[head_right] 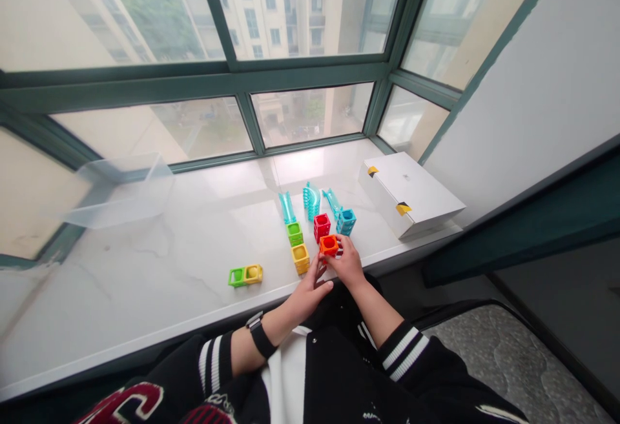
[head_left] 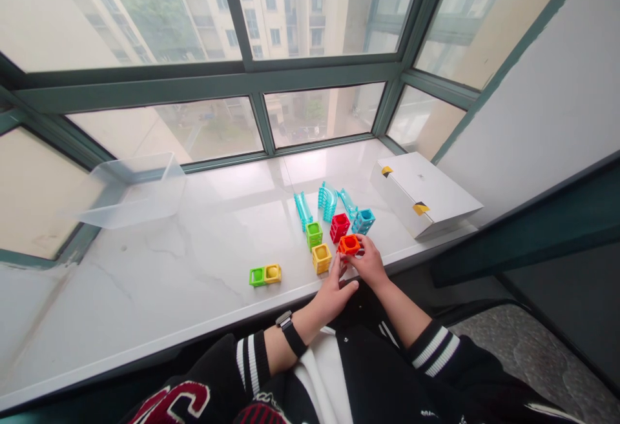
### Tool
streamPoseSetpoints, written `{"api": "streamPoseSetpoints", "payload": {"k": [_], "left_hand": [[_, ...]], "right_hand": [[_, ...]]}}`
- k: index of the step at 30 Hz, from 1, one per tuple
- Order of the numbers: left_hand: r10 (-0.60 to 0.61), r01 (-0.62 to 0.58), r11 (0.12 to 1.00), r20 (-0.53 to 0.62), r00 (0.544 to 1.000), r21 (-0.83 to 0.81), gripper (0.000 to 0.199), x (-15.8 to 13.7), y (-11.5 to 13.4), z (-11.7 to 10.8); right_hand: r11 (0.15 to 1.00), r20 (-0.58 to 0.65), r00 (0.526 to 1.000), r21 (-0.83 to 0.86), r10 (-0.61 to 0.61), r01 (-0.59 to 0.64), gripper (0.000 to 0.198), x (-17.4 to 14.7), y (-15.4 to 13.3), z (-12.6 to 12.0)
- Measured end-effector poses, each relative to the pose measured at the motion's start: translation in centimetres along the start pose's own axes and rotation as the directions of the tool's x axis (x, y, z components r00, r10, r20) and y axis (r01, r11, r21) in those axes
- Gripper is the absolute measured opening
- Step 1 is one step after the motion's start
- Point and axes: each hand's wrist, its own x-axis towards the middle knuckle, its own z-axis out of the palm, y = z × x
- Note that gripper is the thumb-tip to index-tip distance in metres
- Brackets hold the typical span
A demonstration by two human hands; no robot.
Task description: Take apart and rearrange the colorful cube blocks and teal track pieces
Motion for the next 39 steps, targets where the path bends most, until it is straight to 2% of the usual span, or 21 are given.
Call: {"api": "streamPoseSetpoints", "payload": {"k": [4, 9, 11, 13, 16, 19, 22, 27, 31, 35, 39], "left_hand": [[-0.048, 0.045, 0.994, 0.029, 0.998, 0.097, 0.085, -0.5, 0.7, -1.4], [-0.126, 0.098, 0.983, 0.181, 0.975, 0.156, 0.049, -2.6, 4.2, -4.8], [-0.186, 0.161, 0.979, 0.215, 0.959, 0.125, 0.043, -3.5, 5.5, -6.5], [-0.200, 0.186, 0.979, 0.181, 0.963, 0.088, 0.043, -4.2, 6.4, -8.1], [-0.163, 0.160, 0.986, 0.067, 0.984, 0.047, 0.042, -5.0, 6.7, -10.1], [-0.148, 0.148, 0.989, -0.014, 0.989, 0.010, 0.041, -5.3, 6.0, -11.2], [-0.129, 0.133, 0.991, -0.088, 0.988, 0.033, 0.040, -5.2, 4.9, -11.3], [0.040, 0.053, 0.941, -0.266, 0.963, 0.334, 0.045, -4.0, 3.0, -10.7], [0.128, 0.019, 0.865, -0.259, 0.957, 0.501, 0.055, -2.6, 1.4, -10.3], [0.120, 0.030, 0.803, -0.211, 0.970, 0.595, 0.067, -1.2, -0.2, -10.2], [0.097, 0.062, 0.740, -0.198, 0.975, 0.670, 0.065, -0.3, -1.1, -9.8]], "right_hand": [[1.000, 0.007, 1.000, -0.018, -0.024, 0.024, 0.058, 0.0, 0.2, -0.2], [0.999, 0.020, 0.999, -0.043, -0.030, 0.031, 0.059, 0.1, 0.9, -0.5], [0.998, 0.023, 0.999, -0.052, -0.042, 0.043, 0.059, 0.1, 1.0, -0.7], [0.996, 0.028, 0.998, -0.064, -0.054, 0.056, 0.059, 0.1, 1.0, -0.8], [0.994, 0.039, 0.997, -0.077, -0.073, 0.075, 0.060, 0.2, 1.2, -0.9], [0.992, 0.050, 0.995, -0.088, -0.086, 0.090, 0.064, 0.2, 1.7, -0.8], [0.990, 0.049, 0.995, -0.109, -0.090, 0.095, 0.065, 0.2, 2.2, -0.8], [0.988, 0.041, 0.995, -0.125, -0.089, 0.093, 0.065, 0.2, 2.2, -0.8], [0.989, 0.042, 0.996, -0.118, -0.080, 0.085, 0.064, 0.2, 2.1, -0.9], [0.991, 0.041, 0.996, -0.110, -0.074, 0.078, 0.066, 0.2, 2.4, -0.8], [0.991, 0.035, 0.997, -0.109, -0.071, 0.074, 0.067, 0.1, 2.6, -0.7]]}}
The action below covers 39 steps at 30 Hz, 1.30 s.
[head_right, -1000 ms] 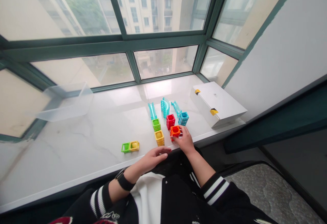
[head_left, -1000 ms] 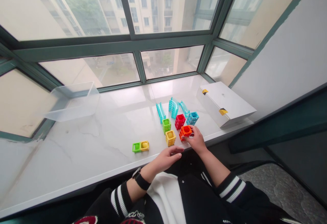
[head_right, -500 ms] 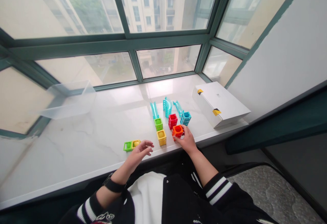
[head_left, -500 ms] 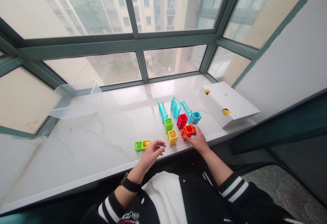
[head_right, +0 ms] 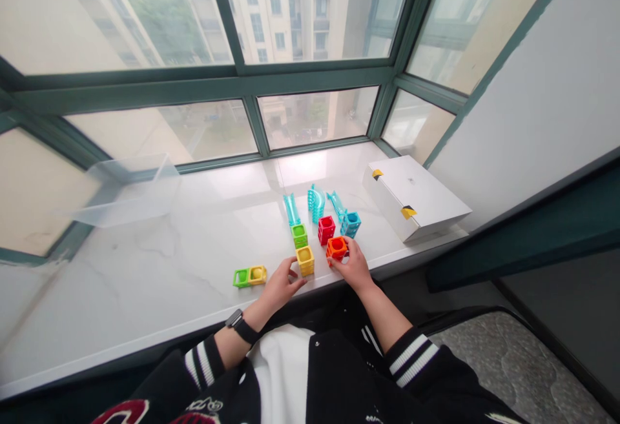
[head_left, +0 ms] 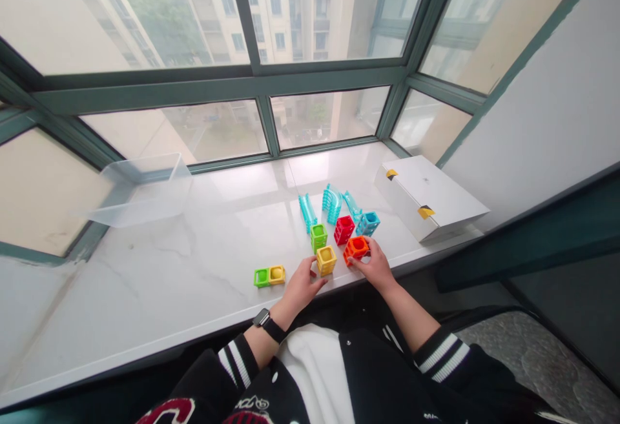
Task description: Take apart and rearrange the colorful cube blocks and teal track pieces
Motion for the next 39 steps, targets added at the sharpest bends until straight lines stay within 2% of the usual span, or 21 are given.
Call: {"api": "streamPoseSetpoints", "payload": {"k": [7, 18, 23, 26, 29, 31, 33, 36, 39], "left_hand": [[-0.013, 0.016, 0.997, -0.039, 0.999, 0.075, 0.041, 0.4, 0.0, 0.7], [0.024, -0.023, 1.000, -0.061, 0.998, 0.020, 0.042, -0.3, 0.0, 0.7], [0.038, -0.036, 0.999, -0.078, 0.996, 0.024, 0.043, -0.4, -0.4, 0.9], [0.042, -0.041, 0.999, -0.078, 0.996, 0.012, 0.051, -0.5, -0.4, 1.0], [0.036, -0.038, 0.999, -0.081, 0.996, -0.030, 0.059, -0.5, -0.2, 0.8], [0.021, -0.025, 0.998, -0.084, 0.996, -0.050, 0.055, -0.5, -0.1, 0.7], [0.007, -0.012, 0.998, -0.082, 0.997, -0.059, 0.048, -0.5, 0.0, 0.6], [-0.009, 0.003, 0.997, -0.080, 0.997, -0.075, 0.044, -0.5, 0.0, 0.7], [-0.015, 0.006, 0.994, -0.084, 0.996, -0.105, 0.045, -0.5, 0.1, 0.8]], "right_hand": [[1.000, -0.005, 1.000, -0.002, -0.009, 0.009, 0.068, -0.1, 0.1, 0.1], [1.000, 0.003, 1.000, -0.002, -0.001, 0.001, 0.069, -0.1, -0.2, 0.0], [0.999, 0.032, 0.999, -0.044, -0.011, 0.012, 0.081, -0.2, -1.3, -0.9], [0.992, -0.054, 0.993, -0.086, -0.102, 0.097, 0.073, -0.2, -3.1, -2.0], [0.956, -0.114, 0.959, -0.167, -0.260, 0.240, 0.060, 0.1, -6.0, -2.9], [0.919, -0.049, 0.936, -0.214, -0.350, 0.332, 0.048, 0.5, -8.1, -3.1], [0.883, 0.087, 0.916, -0.246, -0.392, 0.401, 0.040, 1.0, -10.0, -2.9], [0.839, 0.313, 0.868, -0.275, -0.384, 0.470, 0.038, 1.6, -11.7, -2.0], [0.803, 0.431, 0.823, -0.298, -0.369, 0.516, 0.039, 2.0, -12.2, -1.0]]}}
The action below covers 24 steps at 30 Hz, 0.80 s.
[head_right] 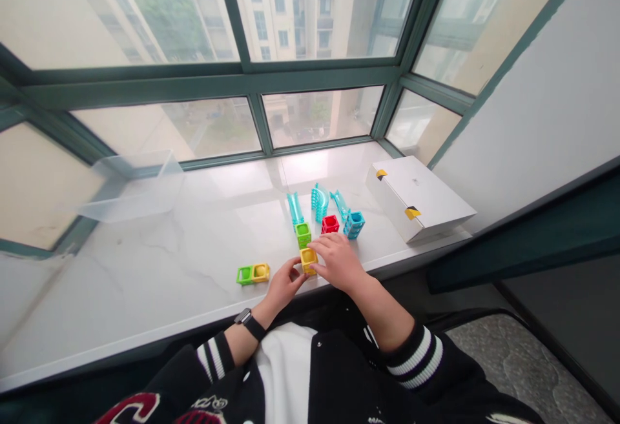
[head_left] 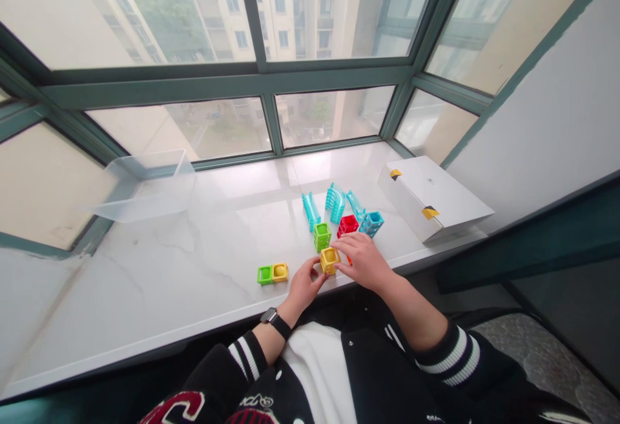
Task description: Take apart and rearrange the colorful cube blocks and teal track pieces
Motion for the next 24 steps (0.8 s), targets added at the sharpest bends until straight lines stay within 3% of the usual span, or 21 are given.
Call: {"api": "streamPoseSetpoints", "payload": {"k": [5, 24], "left_hand": [[-0.005, 0.005, 1.000, 0.003, 1.000, -0.023, 0.044, 0.2, 0.1, 0.0], [0.032, -0.032, 0.999, 0.006, 0.999, -0.002, 0.045, 0.2, 0.3, -0.3]], "right_hand": [[1.000, 0.037, 0.999, -0.023, -0.017, 0.018, 0.031, 0.5, 0.2, 0.8], [1.000, 0.011, 1.000, 0.021, 0.012, -0.012, 0.032, 0.2, 0.4, 1.2]]}}
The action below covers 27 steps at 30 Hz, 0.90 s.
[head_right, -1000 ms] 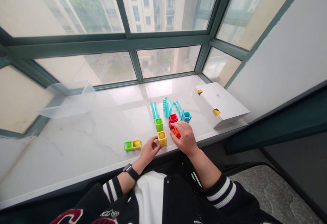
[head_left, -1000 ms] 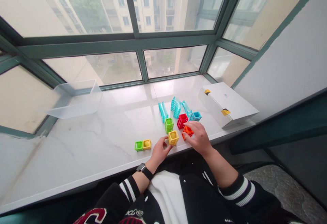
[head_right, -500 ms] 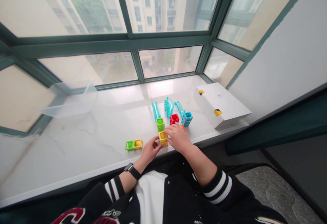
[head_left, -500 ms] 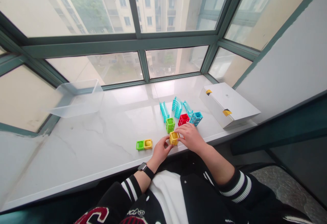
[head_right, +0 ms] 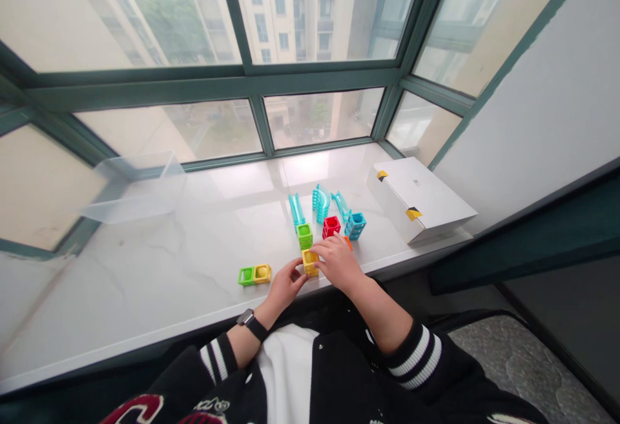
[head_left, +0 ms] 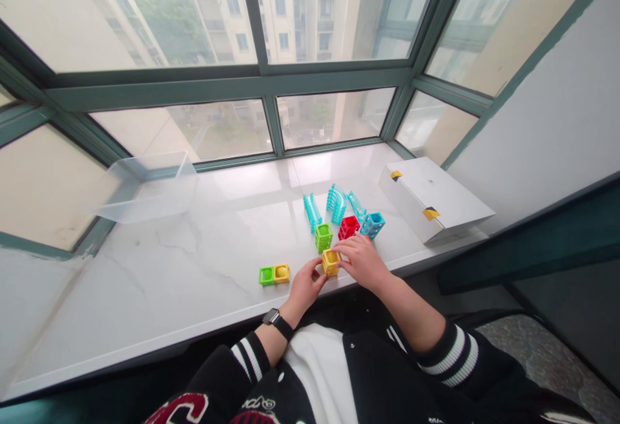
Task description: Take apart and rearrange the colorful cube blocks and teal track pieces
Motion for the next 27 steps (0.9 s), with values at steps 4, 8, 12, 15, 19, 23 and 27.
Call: {"api": "streamPoseSetpoints", "payload": {"k": [4, 8, 12, 15, 19, 23, 27], "left_hand": [[0.005, -0.005, 1.000, 0.005, 1.000, 0.009, 0.047, 0.2, -0.5, 0.2], [-0.014, 0.014, 1.000, 0.046, 0.999, -0.009, 0.065, 0.1, -0.3, -1.2], [0.049, -0.050, 0.998, 0.026, 0.998, 0.044, 0.047, -0.9, 0.6, -6.1], [0.138, -0.105, 0.971, -0.141, 0.980, 0.215, 0.032, -2.0, 0.2, -10.4], [0.195, -0.093, 0.929, -0.263, 0.945, 0.357, 0.049, -3.5, -2.6, -13.1], [0.200, -0.106, 0.915, -0.207, 0.958, 0.390, 0.057, -4.5, -5.8, -11.7], [0.227, -0.127, 0.919, -0.236, 0.945, 0.373, 0.048, -4.6, -7.6, -9.9]], "right_hand": [[1.000, -0.001, 1.000, 0.006, -0.001, 0.001, 0.032, 0.0, 0.1, 0.1], [1.000, 0.006, 1.000, 0.004, 0.010, -0.010, 0.033, -0.1, 0.0, 0.2], [1.000, 0.013, 1.000, 0.012, -0.006, 0.006, 0.034, -0.2, 0.2, 0.2], [1.000, 0.013, 1.000, 0.022, -0.019, 0.019, 0.035, -0.2, 0.3, 0.2], [0.998, -0.051, 0.999, 0.059, -0.016, 0.019, 0.034, 0.1, -0.4, -0.4], [0.979, -0.167, 0.981, 0.163, -0.095, 0.122, 0.028, 0.8, -3.2, -1.1], [0.937, -0.144, 0.966, 0.250, -0.213, 0.244, 0.030, 1.5, -7.0, -0.2]]}}
